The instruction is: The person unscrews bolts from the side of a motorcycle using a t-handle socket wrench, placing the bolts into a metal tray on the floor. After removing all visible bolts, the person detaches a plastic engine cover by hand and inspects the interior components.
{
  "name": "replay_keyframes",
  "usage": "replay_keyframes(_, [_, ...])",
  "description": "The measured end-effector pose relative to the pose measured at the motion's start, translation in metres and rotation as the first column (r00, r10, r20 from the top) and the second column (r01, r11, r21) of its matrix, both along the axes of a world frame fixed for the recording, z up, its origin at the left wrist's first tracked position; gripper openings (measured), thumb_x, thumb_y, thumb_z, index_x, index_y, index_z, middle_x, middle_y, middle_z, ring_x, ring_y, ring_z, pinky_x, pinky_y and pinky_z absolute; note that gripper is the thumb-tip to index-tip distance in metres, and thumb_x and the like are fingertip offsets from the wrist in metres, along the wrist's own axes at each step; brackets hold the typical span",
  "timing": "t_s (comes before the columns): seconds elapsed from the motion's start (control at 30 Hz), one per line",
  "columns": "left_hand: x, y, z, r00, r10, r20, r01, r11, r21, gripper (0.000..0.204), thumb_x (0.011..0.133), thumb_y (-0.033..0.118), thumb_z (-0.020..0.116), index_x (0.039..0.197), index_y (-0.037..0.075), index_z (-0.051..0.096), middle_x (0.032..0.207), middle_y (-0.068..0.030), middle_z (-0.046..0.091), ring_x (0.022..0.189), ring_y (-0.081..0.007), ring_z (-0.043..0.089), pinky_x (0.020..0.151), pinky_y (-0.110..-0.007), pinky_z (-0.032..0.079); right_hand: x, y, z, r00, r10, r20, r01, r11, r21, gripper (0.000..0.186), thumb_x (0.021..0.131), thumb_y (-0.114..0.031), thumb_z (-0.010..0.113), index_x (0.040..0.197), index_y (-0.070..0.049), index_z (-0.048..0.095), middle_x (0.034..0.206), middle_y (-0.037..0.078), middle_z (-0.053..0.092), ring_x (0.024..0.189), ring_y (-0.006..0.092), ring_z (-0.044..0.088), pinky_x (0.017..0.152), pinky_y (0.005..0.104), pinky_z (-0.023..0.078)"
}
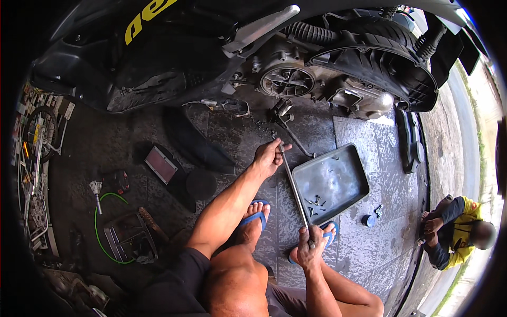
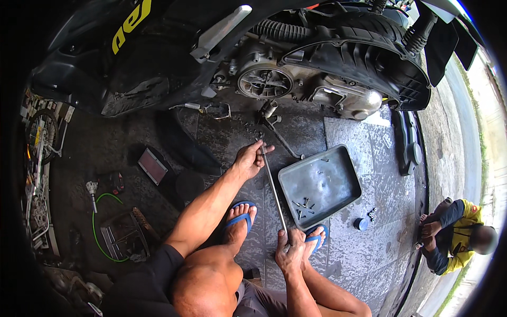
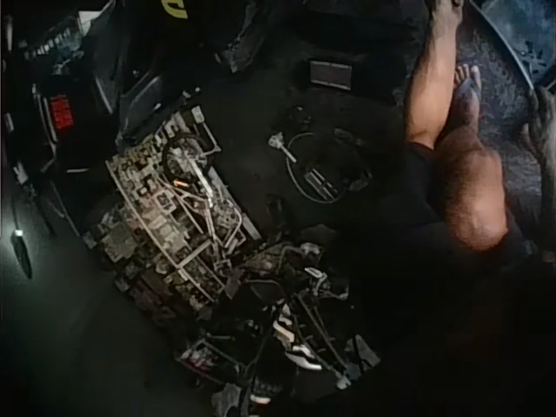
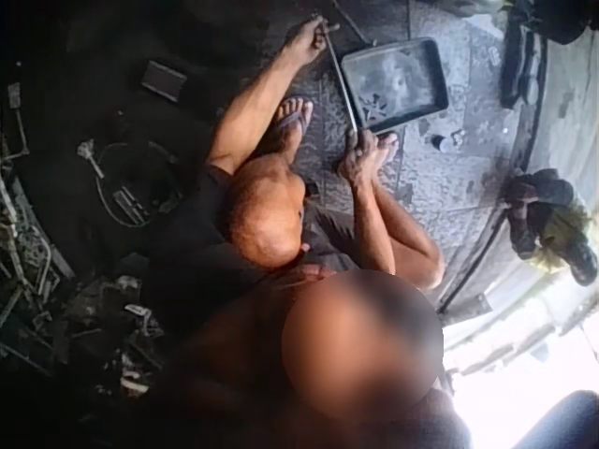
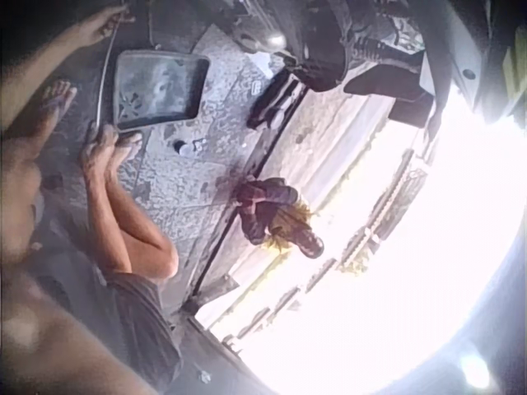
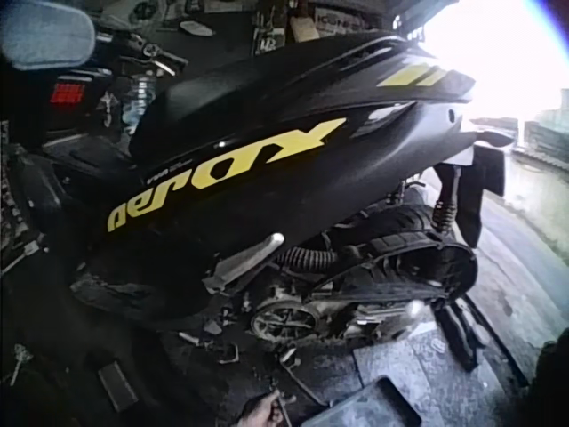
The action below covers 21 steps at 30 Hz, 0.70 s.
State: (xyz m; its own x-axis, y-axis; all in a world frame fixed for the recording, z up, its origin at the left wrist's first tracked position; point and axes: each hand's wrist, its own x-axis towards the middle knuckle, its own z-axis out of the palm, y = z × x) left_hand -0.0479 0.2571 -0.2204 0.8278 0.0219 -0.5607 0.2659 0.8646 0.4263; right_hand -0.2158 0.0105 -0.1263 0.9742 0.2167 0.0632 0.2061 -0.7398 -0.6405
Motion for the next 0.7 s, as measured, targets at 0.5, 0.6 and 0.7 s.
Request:
replay_keyframes(0.5, [0.035,0.013,0.038,0.998,-0.07,-0.01,0.071,0.989,0.131,0.019,0.097,0.024,0.054,0.092,0.006,0.058,0.079,-0.0093,0.066,0.042,-0.0033,0.038,0.038,-0.018,0.03,0.023,0.028,0.018,0.994,-0.09,0.067,0.095,0.993,-0.077,0.029,0.093,-0.028,0.056,0.083,-0.002,0.062,0.074,0.022,0.058,0.075,0.04,0.05,0.081,0.0458,0.038])
replay_keyframes(0.6, [0.044,0.024,0.041,0.998,-0.037,0.059,0.033,0.998,0.062,0.021,0.096,0.025,0.054,0.091,0.006,0.06,0.075,-0.0076,0.064,0.042,-0.0029,0.038,0.038,-0.017,0.03,0.028,0.043,0.033,0.978,-0.174,-0.118,0.18,0.982,0.048,0.016,0.09,-0.015,0.059,0.086,0.0,0.063,0.074,0.021,0.06,0.071,0.0401,0.055,0.07,0.0453,0.043])
replay_keyframes(0.7, [0.048,0.026,0.045,0.997,-0.077,0.026,0.067,0.963,0.262,0.022,0.096,0.027,0.055,0.091,0.006,0.061,0.075,-0.0067,0.064,0.042,-0.0026,0.038,0.038,-0.017,0.03,0.036,0.042,0.026,0.993,-0.099,0.058,0.1,0.995,-0.02,0.015,0.091,-0.012,0.059,0.087,0.002,0.063,0.075,0.021,0.06,0.07,0.0408,0.056,0.068,0.0457,0.045])
